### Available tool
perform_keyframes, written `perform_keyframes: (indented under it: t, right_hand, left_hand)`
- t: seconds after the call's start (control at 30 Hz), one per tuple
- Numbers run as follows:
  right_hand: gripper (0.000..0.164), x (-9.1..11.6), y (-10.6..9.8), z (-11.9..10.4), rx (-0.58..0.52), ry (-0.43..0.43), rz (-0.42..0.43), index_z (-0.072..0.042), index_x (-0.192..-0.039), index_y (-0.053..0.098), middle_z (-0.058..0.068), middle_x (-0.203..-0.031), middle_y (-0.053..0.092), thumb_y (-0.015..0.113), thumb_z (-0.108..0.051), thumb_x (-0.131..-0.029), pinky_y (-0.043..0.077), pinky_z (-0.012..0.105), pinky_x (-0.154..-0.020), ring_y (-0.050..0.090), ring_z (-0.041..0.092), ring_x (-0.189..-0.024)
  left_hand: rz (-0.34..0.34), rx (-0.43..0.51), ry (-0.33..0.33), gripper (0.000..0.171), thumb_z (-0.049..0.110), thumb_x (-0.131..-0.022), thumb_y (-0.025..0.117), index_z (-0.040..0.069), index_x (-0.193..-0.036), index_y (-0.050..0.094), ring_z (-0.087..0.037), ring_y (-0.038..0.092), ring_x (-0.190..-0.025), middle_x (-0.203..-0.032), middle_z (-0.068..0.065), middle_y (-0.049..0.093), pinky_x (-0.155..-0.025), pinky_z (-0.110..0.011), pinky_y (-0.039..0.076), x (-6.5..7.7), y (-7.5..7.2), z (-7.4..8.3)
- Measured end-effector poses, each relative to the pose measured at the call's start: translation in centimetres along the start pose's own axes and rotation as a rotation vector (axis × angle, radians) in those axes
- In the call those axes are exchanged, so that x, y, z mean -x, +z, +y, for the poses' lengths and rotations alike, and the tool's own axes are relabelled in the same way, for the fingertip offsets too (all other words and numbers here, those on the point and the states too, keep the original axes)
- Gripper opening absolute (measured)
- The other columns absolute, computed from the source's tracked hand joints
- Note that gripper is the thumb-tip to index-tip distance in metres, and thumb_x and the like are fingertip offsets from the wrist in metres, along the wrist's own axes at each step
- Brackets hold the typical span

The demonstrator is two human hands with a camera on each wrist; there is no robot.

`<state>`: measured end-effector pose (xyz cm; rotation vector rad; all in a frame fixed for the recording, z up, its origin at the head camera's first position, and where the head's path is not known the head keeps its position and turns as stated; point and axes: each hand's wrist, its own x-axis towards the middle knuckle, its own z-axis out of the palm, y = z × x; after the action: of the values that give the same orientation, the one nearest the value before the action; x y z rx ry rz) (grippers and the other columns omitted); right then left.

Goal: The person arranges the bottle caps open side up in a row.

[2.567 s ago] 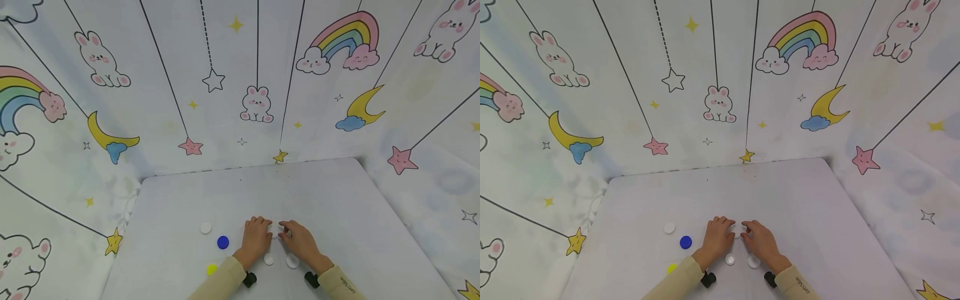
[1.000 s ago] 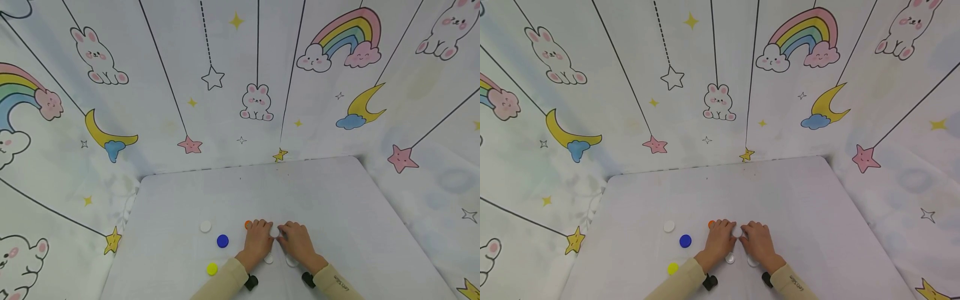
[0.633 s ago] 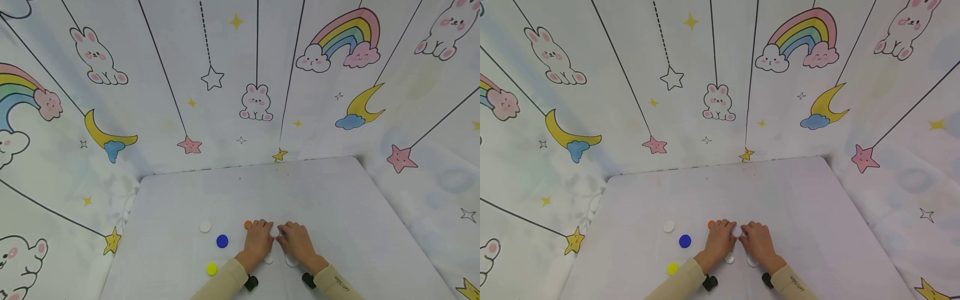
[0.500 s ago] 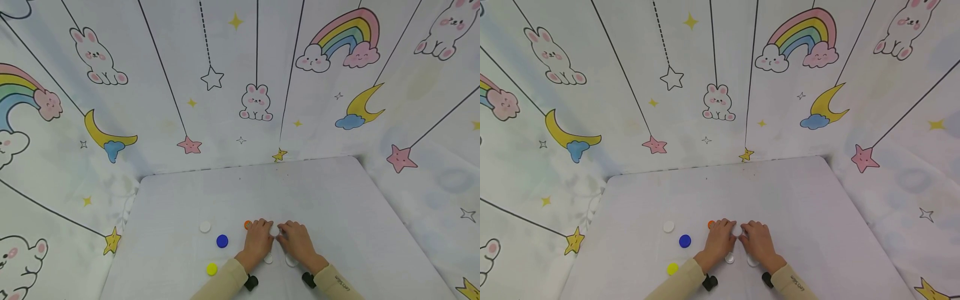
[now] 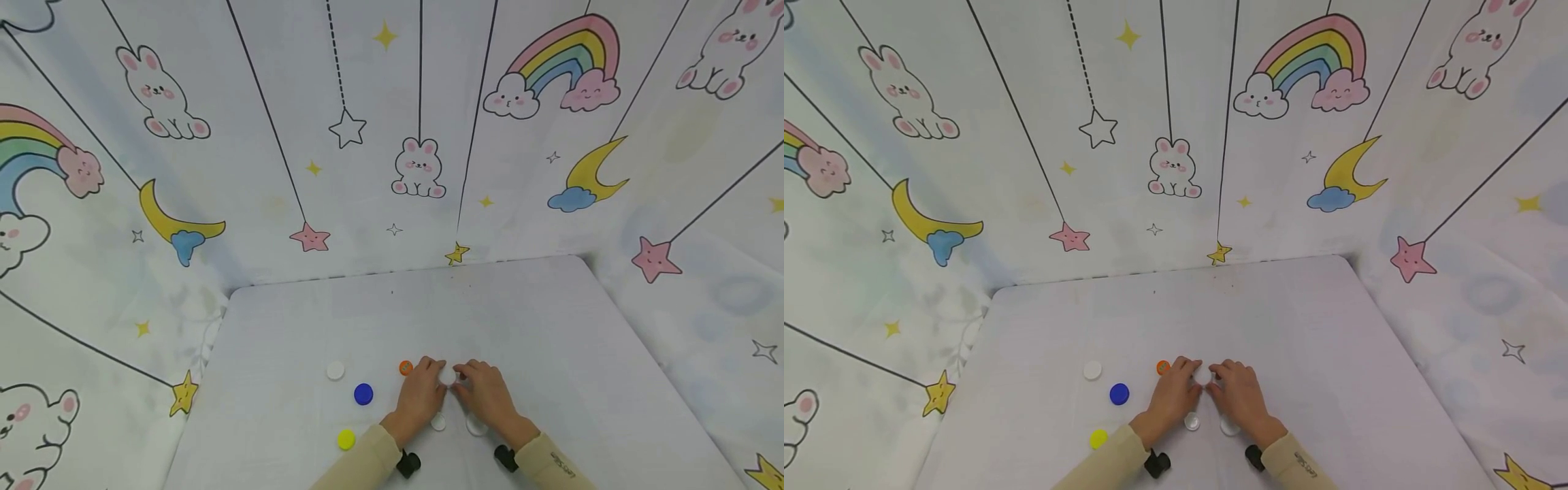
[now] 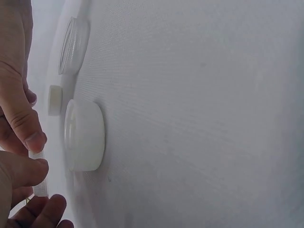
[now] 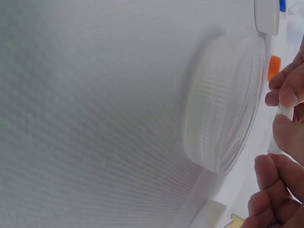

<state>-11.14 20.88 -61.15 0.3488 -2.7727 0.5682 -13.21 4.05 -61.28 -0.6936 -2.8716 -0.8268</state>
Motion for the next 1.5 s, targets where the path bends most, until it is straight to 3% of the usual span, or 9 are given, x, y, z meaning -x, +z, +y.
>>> perform_keyframes:
  t: [0.2,0.53,0.83,1.17,1.5]
  right_hand:
    - [0.033,0.08,-0.09,0.25,-0.023,-0.017,0.011,-0.013,-0.100,0.074,-0.006,-0.084,0.065,0.088,-0.020,-0.071,0.043,0.033,-0.066,0.058,0.015,-0.074]
    - [0.034,0.09,-0.49,0.22,-0.060,-0.009,0.014,-0.011,-0.105,0.072,-0.007,-0.085,0.065,0.085,-0.016,-0.074,0.046,0.034,-0.067,0.061,0.015,-0.076]
    - [0.039,0.09,-0.46,0.00,-0.116,0.034,-0.018,-0.010,-0.115,0.069,-0.006,-0.088,0.067,0.082,-0.014,-0.079,0.052,0.039,-0.076,0.063,0.014,-0.080]
    - [0.038,0.22,-0.35,0.12,-0.138,0.005,0.022,-0.014,-0.118,0.068,-0.010,-0.088,0.063,0.080,-0.013,-0.081,0.048,0.026,-0.066,0.053,0.004,-0.074]
    - [0.027,0.37,-0.50,0.04,-0.182,-0.013,0.058,-0.013,-0.114,0.070,-0.011,-0.087,0.063,0.073,-0.011,-0.088,0.047,0.023,-0.062,0.051,0.001,-0.071]
  left_hand:
    - [0.013,0.092,0.015,0.042,0.010,-0.084,0.074,0.007,-0.125,0.063,-0.016,0.063,-0.092,-0.108,-0.005,0.058,-0.082,-0.026,0.052,0.24,-0.22,0.06]
    - [0.044,0.145,0.032,0.040,0.008,-0.085,0.073,0.007,-0.124,0.063,-0.012,0.059,-0.091,-0.108,-0.003,0.056,-0.082,-0.023,0.051,0.08,-0.16,0.09]
    - [0.057,0.154,0.019,0.040,0.008,-0.085,0.074,0.005,-0.124,0.063,-0.009,0.058,-0.089,-0.109,-0.004,0.056,-0.079,-0.021,0.051,-0.01,-0.05,0.17]
    - [0.071,0.190,0.028,0.034,0.007,-0.089,0.069,0.006,-0.123,0.064,-0.010,0.060,-0.091,-0.112,-0.003,0.058,-0.079,-0.021,0.051,0.07,-0.05,0.19]
    - [0.106,0.275,-0.010,0.023,0.011,-0.094,0.065,0.012,-0.117,0.066,-0.007,0.061,-0.089,-0.111,0.000,0.064,-0.075,-0.019,0.050,0.07,-0.40,0.46]
